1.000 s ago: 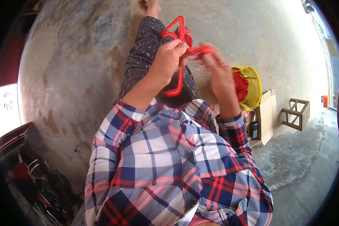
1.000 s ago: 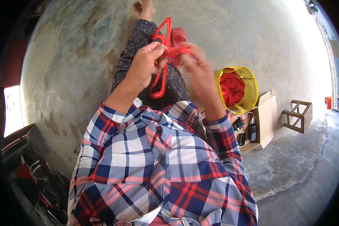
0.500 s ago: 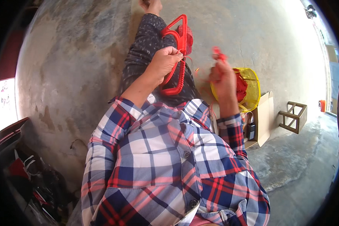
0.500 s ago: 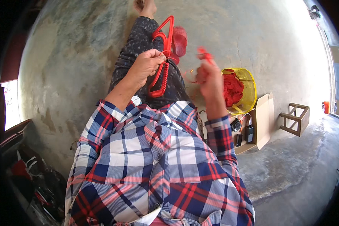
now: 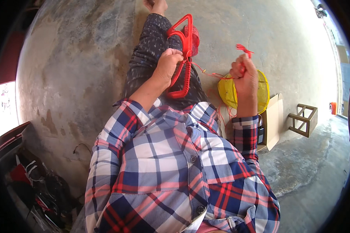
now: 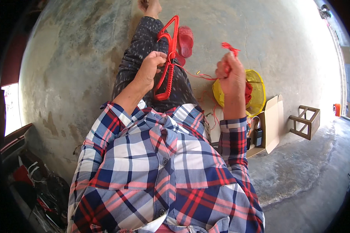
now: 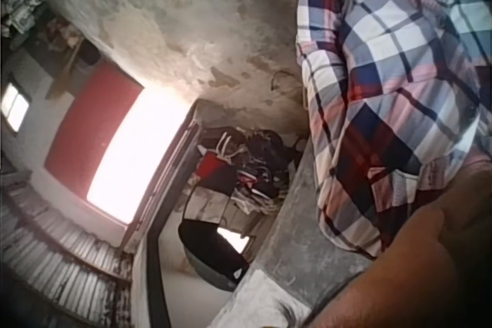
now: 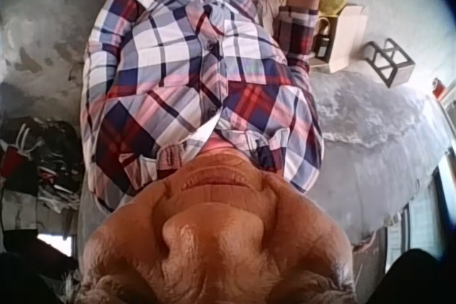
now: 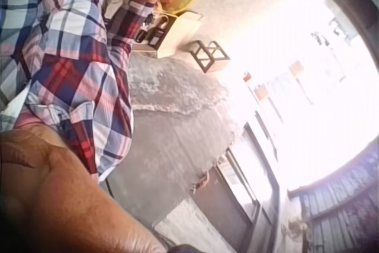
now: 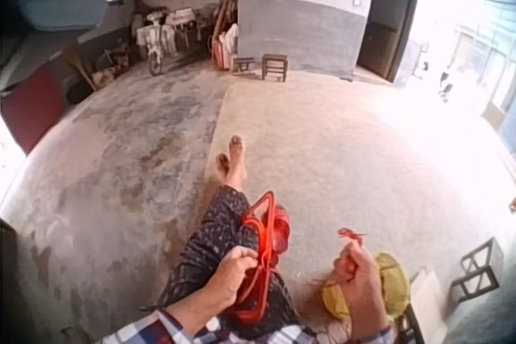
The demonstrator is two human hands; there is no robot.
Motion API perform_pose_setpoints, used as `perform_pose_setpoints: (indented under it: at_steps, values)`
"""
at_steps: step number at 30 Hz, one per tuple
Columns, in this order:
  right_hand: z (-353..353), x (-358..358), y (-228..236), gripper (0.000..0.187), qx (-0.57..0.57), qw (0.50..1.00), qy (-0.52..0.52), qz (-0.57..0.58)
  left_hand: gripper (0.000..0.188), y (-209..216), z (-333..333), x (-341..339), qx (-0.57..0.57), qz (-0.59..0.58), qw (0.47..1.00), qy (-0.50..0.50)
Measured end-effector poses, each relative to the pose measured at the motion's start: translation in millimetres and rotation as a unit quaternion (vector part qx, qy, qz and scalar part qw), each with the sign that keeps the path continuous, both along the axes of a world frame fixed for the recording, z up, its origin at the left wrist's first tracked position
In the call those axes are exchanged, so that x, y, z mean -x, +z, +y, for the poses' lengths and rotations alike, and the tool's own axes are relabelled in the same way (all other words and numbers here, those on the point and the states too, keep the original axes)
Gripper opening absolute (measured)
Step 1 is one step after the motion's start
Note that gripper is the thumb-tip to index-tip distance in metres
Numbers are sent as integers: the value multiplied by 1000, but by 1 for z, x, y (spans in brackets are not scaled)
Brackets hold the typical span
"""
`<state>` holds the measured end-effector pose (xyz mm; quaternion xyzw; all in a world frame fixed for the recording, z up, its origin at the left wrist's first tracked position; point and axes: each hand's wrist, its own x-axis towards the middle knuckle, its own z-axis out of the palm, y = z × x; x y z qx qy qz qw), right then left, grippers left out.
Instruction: Tying and wrapping red string around a red plastic hanger.
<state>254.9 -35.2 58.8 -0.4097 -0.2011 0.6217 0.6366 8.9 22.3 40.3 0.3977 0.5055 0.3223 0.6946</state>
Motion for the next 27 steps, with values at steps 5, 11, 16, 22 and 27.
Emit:
perform_pose_setpoints:
  at_steps: [5, 11, 16, 22, 27]
  values:
    - [-17, -68, 14, 23, -32, 978, -173, -114, 29, -11, -2, -2, 54, 1, 997, 61]
    - [-51, -111, 36, 20, 7, 931, -276, -238, 15, -44, 9, -4, 182, -94, 979, -13]
    - [-86, -124, 9, 22, 52, 916, -253, -307, 6, -45, 10, -1, 169, -114, 978, -35]
    - [-102, -112, -59, 15, 191, 870, -270, -364, 7, -49, 11, 3, 196, -180, 962, -59]
    - [-77, -53, -68, 16, 77, 993, -87, 10, 18, 1, -10, -5, 116, -85, 989, 43]
